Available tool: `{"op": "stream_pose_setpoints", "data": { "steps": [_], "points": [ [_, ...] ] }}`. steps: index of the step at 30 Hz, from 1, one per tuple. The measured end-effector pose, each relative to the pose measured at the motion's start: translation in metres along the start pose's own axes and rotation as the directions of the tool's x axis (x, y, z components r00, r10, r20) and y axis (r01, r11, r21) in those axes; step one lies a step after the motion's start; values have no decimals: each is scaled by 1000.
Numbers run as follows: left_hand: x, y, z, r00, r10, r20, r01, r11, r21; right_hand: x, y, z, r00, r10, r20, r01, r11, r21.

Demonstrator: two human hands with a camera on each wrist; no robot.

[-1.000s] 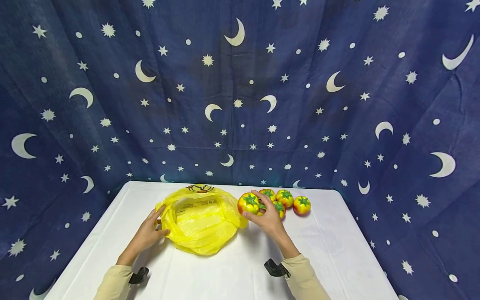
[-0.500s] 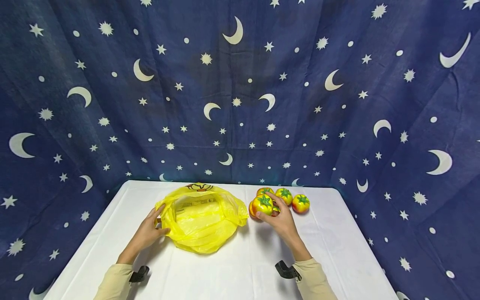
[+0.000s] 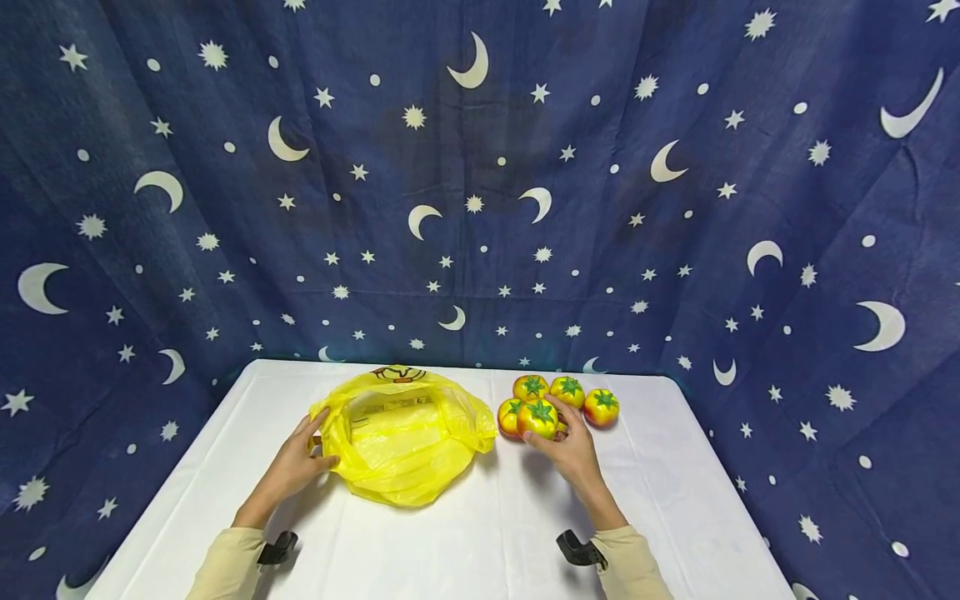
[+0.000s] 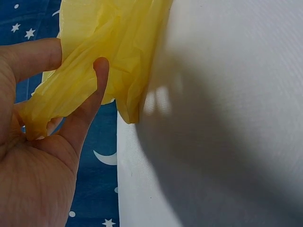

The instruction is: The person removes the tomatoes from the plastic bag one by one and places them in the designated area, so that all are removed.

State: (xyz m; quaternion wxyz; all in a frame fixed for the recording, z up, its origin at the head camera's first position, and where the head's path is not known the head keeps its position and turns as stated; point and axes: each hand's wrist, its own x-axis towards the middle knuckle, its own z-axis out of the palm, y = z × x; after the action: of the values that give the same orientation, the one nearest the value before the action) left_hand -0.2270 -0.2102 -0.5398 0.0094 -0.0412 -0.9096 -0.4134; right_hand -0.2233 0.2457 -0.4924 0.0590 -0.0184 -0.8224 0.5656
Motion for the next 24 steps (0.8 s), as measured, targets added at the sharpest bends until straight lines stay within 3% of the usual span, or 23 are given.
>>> {"op": "stream_pose_setpoints", "data": {
  "steps": [15,24],
  "points": [
    [1,0,1,1000,19,-13,-19,1000,1,9,12,-16,993,94,-73,-98,994,-47],
    [0,-1,1,1000,9,-14,-9,1000,2,16,25,-24,989,85,-120,-94,993,-75]
  ]
}}
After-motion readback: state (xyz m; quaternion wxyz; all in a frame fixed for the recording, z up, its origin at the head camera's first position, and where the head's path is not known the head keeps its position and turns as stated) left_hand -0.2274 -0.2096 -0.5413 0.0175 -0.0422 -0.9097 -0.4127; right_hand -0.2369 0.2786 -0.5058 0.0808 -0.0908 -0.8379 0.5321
